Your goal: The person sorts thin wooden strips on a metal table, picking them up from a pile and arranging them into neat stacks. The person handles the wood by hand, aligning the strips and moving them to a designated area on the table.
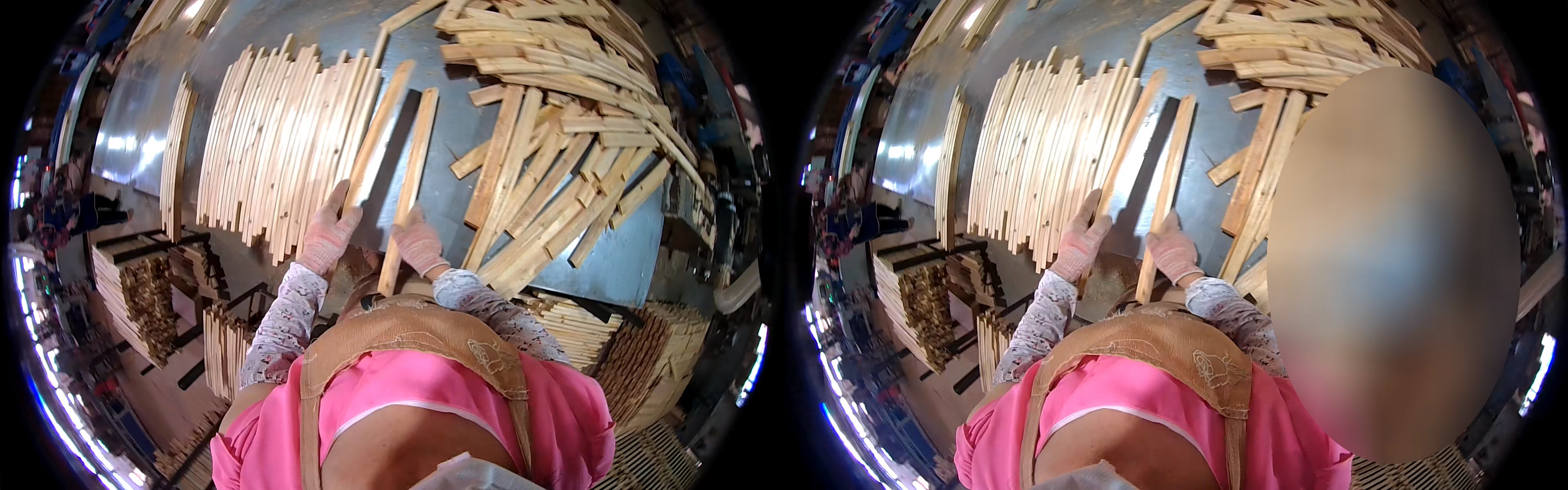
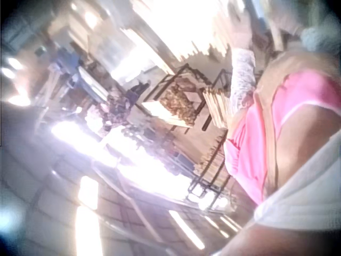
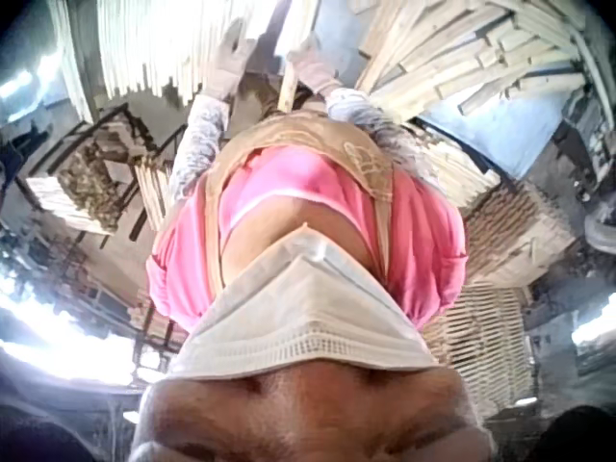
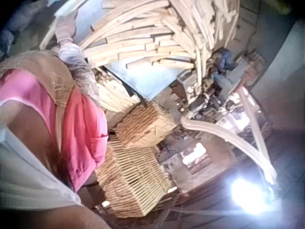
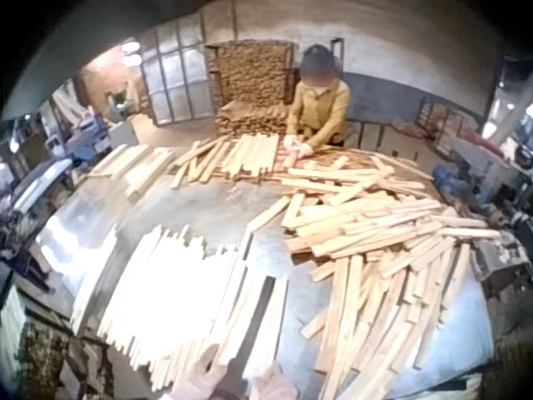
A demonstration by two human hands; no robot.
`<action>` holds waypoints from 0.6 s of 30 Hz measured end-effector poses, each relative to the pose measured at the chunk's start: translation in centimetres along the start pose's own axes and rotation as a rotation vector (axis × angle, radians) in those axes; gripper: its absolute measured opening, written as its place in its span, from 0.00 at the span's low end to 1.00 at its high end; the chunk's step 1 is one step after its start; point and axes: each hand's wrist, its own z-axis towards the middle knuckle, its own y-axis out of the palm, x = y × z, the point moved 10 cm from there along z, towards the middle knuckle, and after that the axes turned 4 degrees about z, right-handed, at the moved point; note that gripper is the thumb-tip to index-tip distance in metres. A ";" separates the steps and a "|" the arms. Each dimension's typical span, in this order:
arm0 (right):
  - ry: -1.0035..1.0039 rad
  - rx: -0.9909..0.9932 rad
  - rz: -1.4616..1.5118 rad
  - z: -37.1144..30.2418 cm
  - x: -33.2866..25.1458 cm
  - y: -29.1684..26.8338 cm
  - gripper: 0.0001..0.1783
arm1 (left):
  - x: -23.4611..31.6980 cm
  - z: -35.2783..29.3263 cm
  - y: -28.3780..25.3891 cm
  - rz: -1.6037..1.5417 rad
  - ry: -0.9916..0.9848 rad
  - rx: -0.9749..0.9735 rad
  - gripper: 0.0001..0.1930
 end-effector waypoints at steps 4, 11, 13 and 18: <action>-0.288 -0.138 -0.116 2.3 -9.2 6.2 0.50 | 0.5 0.9 -3.6 0.258 -0.112 0.123 0.33; -0.176 -0.195 0.626 5.5 -12.9 3.8 0.30 | -3.0 3.7 -6.8 -0.114 0.111 0.299 0.25; -0.235 -0.127 0.611 4.3 -15.0 2.3 0.28 | -0.5 4.5 -5.7 -0.036 -0.164 0.001 0.26; -0.403 -0.125 0.039 4.3 -22.2 -0.8 0.29 | 8.5 5.2 -15.8 0.976 0.750 0.375 0.25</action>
